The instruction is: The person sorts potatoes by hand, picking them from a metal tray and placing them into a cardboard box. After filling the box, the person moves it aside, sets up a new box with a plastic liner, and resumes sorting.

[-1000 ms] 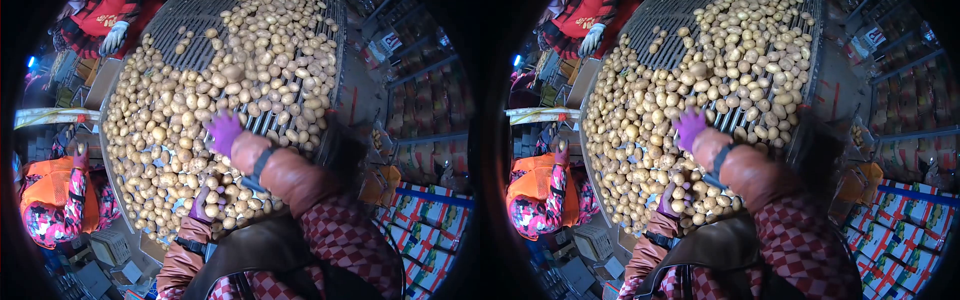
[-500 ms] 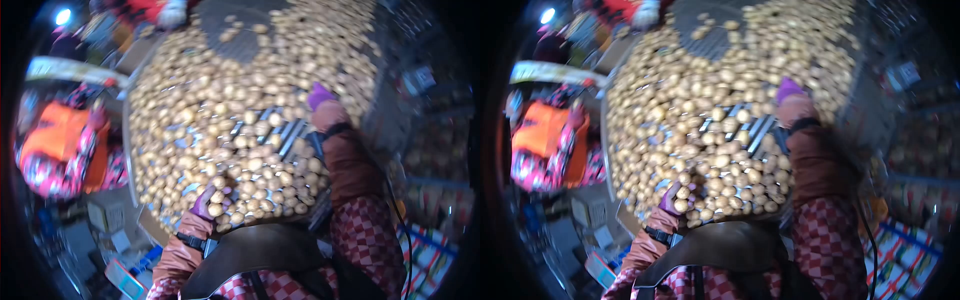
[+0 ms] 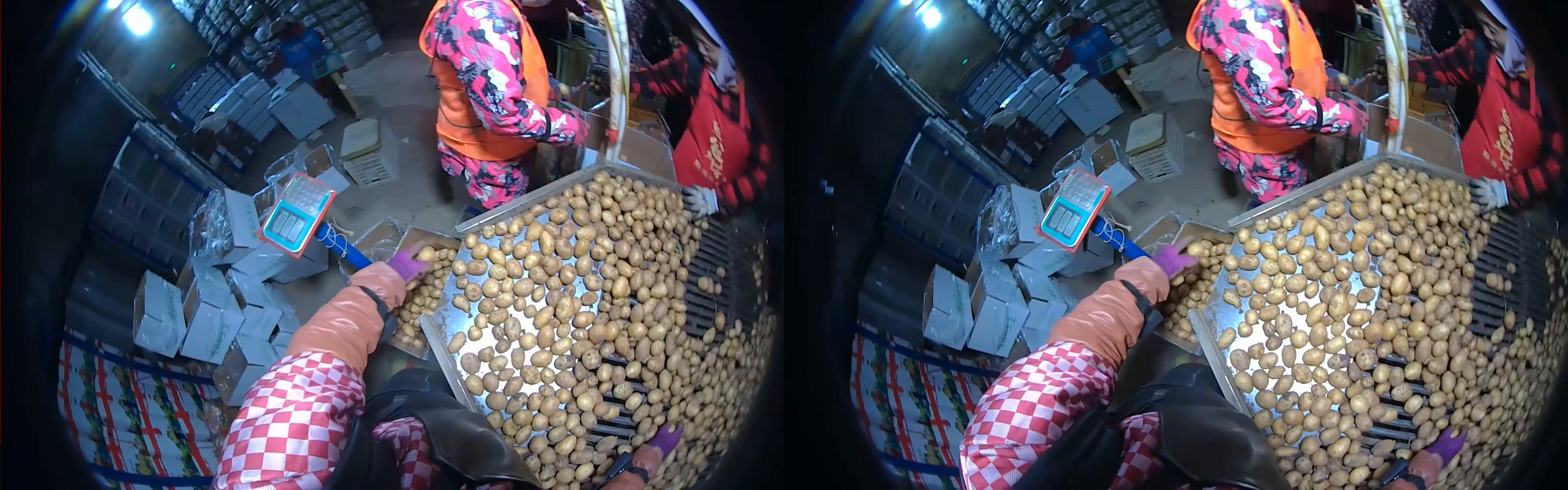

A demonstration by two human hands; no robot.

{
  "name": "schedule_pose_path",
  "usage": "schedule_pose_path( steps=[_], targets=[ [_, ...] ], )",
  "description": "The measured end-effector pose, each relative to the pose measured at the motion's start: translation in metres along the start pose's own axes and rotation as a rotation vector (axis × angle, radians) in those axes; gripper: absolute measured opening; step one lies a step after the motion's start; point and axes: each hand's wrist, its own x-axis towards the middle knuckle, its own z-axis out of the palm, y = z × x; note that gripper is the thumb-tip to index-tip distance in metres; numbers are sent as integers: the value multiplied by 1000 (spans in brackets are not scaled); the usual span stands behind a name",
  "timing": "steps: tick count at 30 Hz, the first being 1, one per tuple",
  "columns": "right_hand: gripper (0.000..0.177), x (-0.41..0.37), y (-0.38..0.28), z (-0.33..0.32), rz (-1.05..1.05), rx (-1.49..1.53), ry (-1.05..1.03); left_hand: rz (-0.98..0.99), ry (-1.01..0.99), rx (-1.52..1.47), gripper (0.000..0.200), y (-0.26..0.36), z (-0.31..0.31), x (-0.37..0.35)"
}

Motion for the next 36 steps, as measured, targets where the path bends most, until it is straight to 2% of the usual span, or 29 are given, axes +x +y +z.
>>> schedule_pose_path(
  steps=[1, 2, 3, 6, 7, 8, 11, 26, 36],
  targets=[
    [46, 7, -1, 7, -39, 36, 9, 86, 65, 359, 71, -18, 5, 11],
    [47, 15, 0, 11, -53, 59, 6, 35, 111, 383, 72, -13, 16, 6],
    [46, 29, 9, 14, -84, -29, -121, -13, 156, 410, 73, -2, 35, -8],
    [46, 43, -18, 18, -8, -139, -318, -127, 287, 493, 74, 24, 91, -68],
    [49, 52, 7, 40, -171, -304, -196, -71, 259, 538, 71, 13, 111, -83],
    [49, 54, 4, 42, -133, -275, -225, -13, 227, 585, 68, 5, 127, -93],
    [48, 53, -13, 39, -79, -254, -249, -24, 317, 770, 68, 10, 153, -109],
    [47, 78, -23, 40, -56, -194, -265, -95, 277, 714, 61, 31, 147, -111],
    [47, 58, -14, 18, -29, -41, -237, -97, 283, 687, 59, 30, 146, -111]
  ],
)
